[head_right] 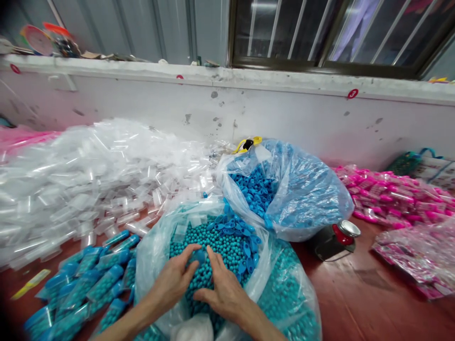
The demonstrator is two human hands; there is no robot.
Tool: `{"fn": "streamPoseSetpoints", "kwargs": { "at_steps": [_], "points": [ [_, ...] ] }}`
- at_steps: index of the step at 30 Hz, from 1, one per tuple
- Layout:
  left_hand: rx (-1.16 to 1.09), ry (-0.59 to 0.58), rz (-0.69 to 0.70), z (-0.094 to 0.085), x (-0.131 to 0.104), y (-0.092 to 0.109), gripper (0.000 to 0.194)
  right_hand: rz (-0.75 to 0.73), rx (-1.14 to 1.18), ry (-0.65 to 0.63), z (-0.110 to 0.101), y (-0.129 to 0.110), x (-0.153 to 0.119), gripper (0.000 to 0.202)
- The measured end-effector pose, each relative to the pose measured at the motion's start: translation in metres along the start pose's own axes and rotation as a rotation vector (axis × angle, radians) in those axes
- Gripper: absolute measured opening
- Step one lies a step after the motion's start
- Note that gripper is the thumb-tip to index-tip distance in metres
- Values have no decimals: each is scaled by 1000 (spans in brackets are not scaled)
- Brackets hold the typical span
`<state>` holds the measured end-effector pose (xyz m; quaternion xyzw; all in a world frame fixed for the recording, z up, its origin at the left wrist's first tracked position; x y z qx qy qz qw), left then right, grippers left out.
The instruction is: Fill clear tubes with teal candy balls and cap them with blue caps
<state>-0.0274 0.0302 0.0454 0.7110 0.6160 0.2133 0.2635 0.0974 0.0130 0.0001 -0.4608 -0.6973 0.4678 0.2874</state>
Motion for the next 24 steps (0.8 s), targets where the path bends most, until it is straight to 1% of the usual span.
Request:
{"fn": "streamPoseSetpoints", "kwargs": {
  "at_steps": [2,4,5,6,7,8,9,10,11,12,15,16,18,19,21,22,24],
  "points": [
    [209,71,1,-41,-8,-21,35,5,4,-39,-7,0,-2,71],
    [510,150,-106,-82,-15,-49,37,-22,-48,-50,-14,-2,-2,55],
    [665,208,-158,-101,-18,-60,38,-41,-87,-55,-16,-4,-1,47],
    [806,274,-186,-116,-20,-66,39,-62,-134,-61,-16,-7,2,40],
    [915,344,-208,-128,-22,-68,40,-82,-188,-64,-14,-11,7,34],
    [979,408,-206,-134,-23,-66,40,-99,-256,-66,-11,-16,14,28],
    [988,459,-184,-135,-22,-62,39,-124,-337,-71,-6,-22,24,25],
    [944,488,-150,-132,-20,-56,38,-156,-427,-73,1,-30,35,24],
    [859,486,-106,-125,-16,-49,36,-192,-527,-80,9,-38,48,27],
    [750,458,-63,-115,-11,-43,35,-256,-619,-94,18,-46,62,29],
    [428,283,4,-78,4,-31,32,-374,-828,-55,38,-63,108,32],
    [352,228,12,-67,7,-29,32,-377,-875,-38,42,-64,122,32],
    [262,170,23,-50,11,-26,31,-367,-910,-34,48,-61,143,31],
    [251,166,27,-44,12,-26,31,-359,-915,-45,49,-58,149,30],
    [305,190,26,-35,11,-25,34,-352,-920,-76,52,-50,150,26],
    [372,203,17,-31,11,-25,40,-355,-922,-88,51,-46,147,25],
    [579,210,-1,-20,12,-24,49,-373,-923,-104,47,-37,133,28]
  ]
}}
Point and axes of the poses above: each hand's wrist, its own x-axis towards the middle knuckle, its own z-axis out of the palm, y = z × x, the point moved 7 cm from there along x, towards the middle knuckle, and after that the axes turned 13 degrees about x, right-handed, at the moved point
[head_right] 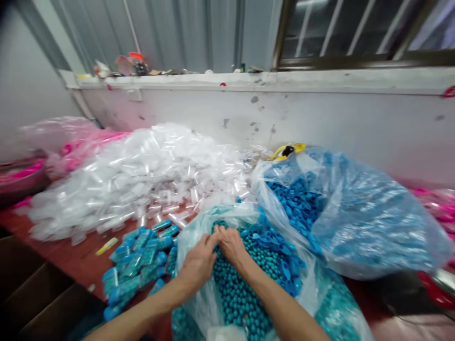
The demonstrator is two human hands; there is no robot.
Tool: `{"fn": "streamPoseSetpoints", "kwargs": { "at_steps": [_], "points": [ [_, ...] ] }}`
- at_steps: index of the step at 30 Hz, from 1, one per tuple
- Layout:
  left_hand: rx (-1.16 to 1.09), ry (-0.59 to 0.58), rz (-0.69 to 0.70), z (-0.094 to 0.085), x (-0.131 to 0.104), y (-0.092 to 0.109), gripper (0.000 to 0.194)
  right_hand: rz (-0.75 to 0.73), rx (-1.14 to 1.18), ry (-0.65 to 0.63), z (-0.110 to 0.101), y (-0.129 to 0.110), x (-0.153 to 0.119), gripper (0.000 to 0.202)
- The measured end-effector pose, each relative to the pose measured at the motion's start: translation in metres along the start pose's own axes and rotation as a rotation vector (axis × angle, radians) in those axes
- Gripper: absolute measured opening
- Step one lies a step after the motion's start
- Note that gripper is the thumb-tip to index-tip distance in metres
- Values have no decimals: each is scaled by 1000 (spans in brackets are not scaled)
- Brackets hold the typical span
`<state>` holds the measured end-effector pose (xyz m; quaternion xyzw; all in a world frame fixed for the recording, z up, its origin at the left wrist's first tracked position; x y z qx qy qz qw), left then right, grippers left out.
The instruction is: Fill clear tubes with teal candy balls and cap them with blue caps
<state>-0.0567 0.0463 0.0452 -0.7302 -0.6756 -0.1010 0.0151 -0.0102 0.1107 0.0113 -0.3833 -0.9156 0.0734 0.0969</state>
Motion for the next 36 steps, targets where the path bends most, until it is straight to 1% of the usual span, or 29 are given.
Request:
{"fn": "streamPoseSetpoints", "kwargs": {
  "at_steps": [1,3,5,6,8,10,12,14,15,18,19,21,22,24,26,28,29,32,34,36],
  "points": [
    [110,10,17,4,0,5,52,-16,1,-7,2,2,-11,29],
    [264,63,102,11,-1,18,51,-43,-38,-4,4,6,-34,26],
    [286,84,220,19,-3,31,46,-25,-89,-10,5,12,-57,25],
    [241,45,264,24,-4,34,43,-14,-100,-12,4,14,-68,25],
    [97,-114,307,36,-4,36,33,20,-77,-25,-1,18,-86,22],
    [-34,-269,331,45,-3,34,20,76,0,-48,-9,23,-97,15],
    [-108,-346,383,46,0,33,15,125,140,-94,-18,27,-104,12],
    [-153,-362,431,43,5,34,15,146,275,-136,-25,30,-107,12],
    [-165,-364,437,41,7,34,15,153,305,-142,-28,31,-108,12],
    [-167,-369,421,35,7,37,18,170,288,-122,-33,34,-113,13],
    [-166,-383,421,34,6,38,19,167,294,-119,-31,34,-116,14],
    [-167,-423,426,35,2,41,19,159,388,-141,-23,36,-121,18],
    [-161,-428,421,36,2,42,20,157,406,-151,-18,39,-123,19],
    [-135,-405,396,37,3,42,23,167,369,-120,-12,46,-126,18],
    [-145,-415,394,39,4,43,23,173,394,-107,-8,51,-126,19],
    [-187,-454,411,43,2,44,21,178,520,-149,-4,53,-125,21],
    [-205,-454,409,43,2,44,22,185,588,-175,-3,53,-124,22],
    [-237,-370,337,36,4,35,24,216,704,-191,-11,56,-120,20],
    [-291,-356,277,32,5,26,20,228,731,-179,-21,61,-119,20],
    [-336,-357,231,31,8,18,17,271,764,-155,-30,69,-120,16]
  ]
}}
Point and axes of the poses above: each hand's wrist, its own x-axis towards the middle knuckle, its own z-axis out of the palm, y = z × x, the point moved 7 cm from there along x, towards the middle knuckle, and after that the axes turned 13 degrees about x, right-handed, at the moved point
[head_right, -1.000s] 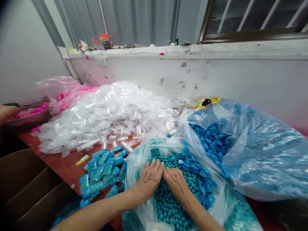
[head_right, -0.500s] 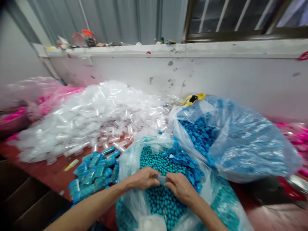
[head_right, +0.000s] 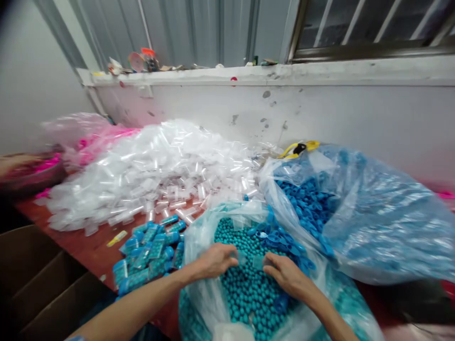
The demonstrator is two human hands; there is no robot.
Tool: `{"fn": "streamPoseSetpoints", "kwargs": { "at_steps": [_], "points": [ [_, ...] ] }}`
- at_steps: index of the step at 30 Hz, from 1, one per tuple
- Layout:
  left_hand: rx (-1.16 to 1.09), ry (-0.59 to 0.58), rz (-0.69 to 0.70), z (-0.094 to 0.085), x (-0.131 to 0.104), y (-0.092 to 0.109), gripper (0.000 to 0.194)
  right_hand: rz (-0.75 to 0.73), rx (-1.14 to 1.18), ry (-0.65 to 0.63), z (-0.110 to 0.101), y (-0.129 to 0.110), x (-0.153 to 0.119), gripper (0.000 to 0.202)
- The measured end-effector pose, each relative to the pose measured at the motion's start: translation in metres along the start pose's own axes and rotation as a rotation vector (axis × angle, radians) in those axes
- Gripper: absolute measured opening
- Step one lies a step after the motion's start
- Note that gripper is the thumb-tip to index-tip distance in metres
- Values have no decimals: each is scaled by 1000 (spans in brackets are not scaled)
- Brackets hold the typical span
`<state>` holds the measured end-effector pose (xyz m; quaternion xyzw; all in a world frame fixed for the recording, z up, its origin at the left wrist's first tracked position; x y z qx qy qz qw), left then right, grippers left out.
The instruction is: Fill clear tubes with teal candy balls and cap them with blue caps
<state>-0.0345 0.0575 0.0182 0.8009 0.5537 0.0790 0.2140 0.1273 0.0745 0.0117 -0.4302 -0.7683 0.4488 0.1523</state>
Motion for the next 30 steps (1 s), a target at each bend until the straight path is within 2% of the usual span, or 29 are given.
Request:
{"fn": "streamPoseSetpoints", "kwargs": {
  "at_steps": [3,6,9,11,13,15,16,18,19,22,24,26,28,30],
  "points": [
    [-37,51,-40,-4,11,-11,20,95,140,66,-12,7,-4,18],
    [-58,99,-81,-6,29,-13,23,117,239,71,-10,7,-6,14],
    [-7,215,-167,-18,35,-7,35,81,156,98,-6,0,-6,12],
    [105,275,-156,-23,28,6,44,51,22,137,-3,-8,-9,8],
    [190,201,-11,-14,19,25,46,21,-68,158,7,-16,-11,7],
    [185,7,154,9,8,40,37,-13,-76,145,20,-22,-14,8],
    [169,-82,193,20,2,42,31,-32,-61,120,27,-24,-15,10],
    [168,-176,188,33,-5,39,22,-61,-21,64,32,-25,-18,13],
    [180,-187,170,35,-6,36,20,-68,-8,73,27,-24,-21,15],
    [203,-221,162,35,-5,33,17,-63,-68,236,-11,-19,-35,23],
    [179,-274,148,38,-3,36,14,-47,-209,231,-26,-16,-45,24],
    [122,-318,107,46,1,42,10,-27,-401,111,-21,-13,-51,21],
    [53,-335,60,58,8,50,7,8,-575,14,-7,-6,-53,15],
    [-10,-337,10,70,19,56,6,50,-677,4,6,0,-51,9]
  ]
}}
Point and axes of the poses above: each hand's wrist, its own x-axis towards the middle knuckle, its own z-axis out of the palm, y = z × x, the point moved 7 cm from there along x, towards the middle knuckle, and after that the axes turned 13 degrees about x, right-handed, at the moved point
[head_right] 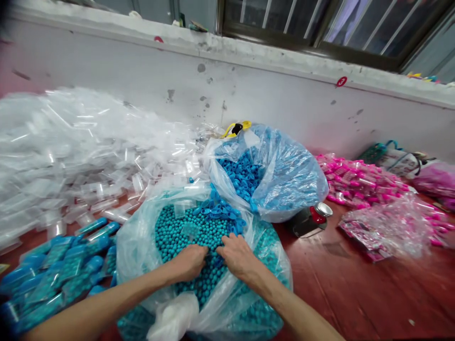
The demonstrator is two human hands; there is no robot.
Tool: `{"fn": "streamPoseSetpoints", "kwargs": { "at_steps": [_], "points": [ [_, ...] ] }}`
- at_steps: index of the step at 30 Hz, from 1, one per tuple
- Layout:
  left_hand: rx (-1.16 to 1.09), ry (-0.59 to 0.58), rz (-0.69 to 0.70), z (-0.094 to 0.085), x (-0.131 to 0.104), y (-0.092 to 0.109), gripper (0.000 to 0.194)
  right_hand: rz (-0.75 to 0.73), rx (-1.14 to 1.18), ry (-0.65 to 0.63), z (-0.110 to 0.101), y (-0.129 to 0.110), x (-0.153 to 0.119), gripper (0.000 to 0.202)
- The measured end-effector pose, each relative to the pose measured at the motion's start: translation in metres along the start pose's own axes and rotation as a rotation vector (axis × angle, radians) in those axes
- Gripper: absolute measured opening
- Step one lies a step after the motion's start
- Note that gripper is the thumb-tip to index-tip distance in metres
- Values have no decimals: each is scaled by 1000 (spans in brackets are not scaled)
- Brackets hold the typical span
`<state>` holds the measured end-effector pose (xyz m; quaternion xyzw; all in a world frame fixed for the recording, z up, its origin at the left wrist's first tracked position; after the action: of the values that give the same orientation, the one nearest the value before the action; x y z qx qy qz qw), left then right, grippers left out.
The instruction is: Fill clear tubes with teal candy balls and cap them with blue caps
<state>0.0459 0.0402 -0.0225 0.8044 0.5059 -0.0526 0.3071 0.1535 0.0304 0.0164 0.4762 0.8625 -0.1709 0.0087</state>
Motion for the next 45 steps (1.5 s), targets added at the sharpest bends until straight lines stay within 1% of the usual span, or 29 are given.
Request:
{"fn": "streamPoseSetpoints", "kwargs": {
  "at_steps": [2,4,6,8,11,14,17,19,21,23,25,26,28,30,33,35,37,39,42,43,45],
  "points": [
    [-102,11,-55,5,15,2,7,46,-35,43,5,-1,4,11],
    [-248,6,-106,8,28,0,7,66,-25,117,2,0,8,14],
    [-431,-26,-133,10,36,-2,9,68,59,208,-7,3,8,15],
    [-625,-65,-128,13,40,-3,20,83,215,305,-17,10,4,19],
    [-862,-98,-107,16,40,-2,36,109,434,401,-22,24,-2,29],
    [-1004,-100,-111,16,36,-3,44,134,609,458,-24,36,-2,32],
    [-1084,-88,-115,13,31,-4,40,177,884,475,-27,42,8,32],
    [-1117,-80,-111,11,26,-5,34,157,1043,512,-34,38,18,24],
    [-1128,-60,-116,7,21,-8,29,141,1160,574,-39,36,26,15],
    [-1129,-35,-120,4,15,-12,26,185,1226,608,-37,38,31,13],
    [-1134,-37,-114,1,8,-16,26,257,1180,608,-30,43,30,19],
    [-1138,-57,-107,1,5,-18,28,285,1139,604,-27,46,28,23],
    [-1150,-106,-99,0,-1,-19,31,280,979,603,-26,46,19,27],
    [-1169,-130,-103,-1,-5,-21,34,222,714,578,-32,36,12,28],
    [-1186,-105,-88,-6,-8,-20,30,135,246,469,-37,8,15,24],
    [-1174,-73,-57,-10,-10,-18,26,123,97,377,-32,-5,25,18],
    [-1157,-27,-22,-15,-12,-17,27,127,26,306,-22,-12,37,14],
    [-1107,45,34,-22,-15,-18,30,133,8,268,-13,-12,47,12],
    [-944,221,133,-35,-18,-22,24,138,20,280,-9,-7,49,19],
    [-899,250,138,-36,-18,-24,22,136,37,292,-10,-6,47,21],
    [-863,223,97,-31,-16,-27,18,107,184,341,-16,-6,39,22]
  ]
}}
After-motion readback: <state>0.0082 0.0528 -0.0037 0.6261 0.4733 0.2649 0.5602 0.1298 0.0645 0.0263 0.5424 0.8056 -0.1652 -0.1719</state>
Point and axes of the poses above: each hand's wrist, its own x-axis towards the middle knuckle, its own z-axis out of the palm, y = z × x, the point moved 7 cm from there along x, towards the middle knuckle, and after that the axes turned 13 degrees about x, right-handed, at the moved point
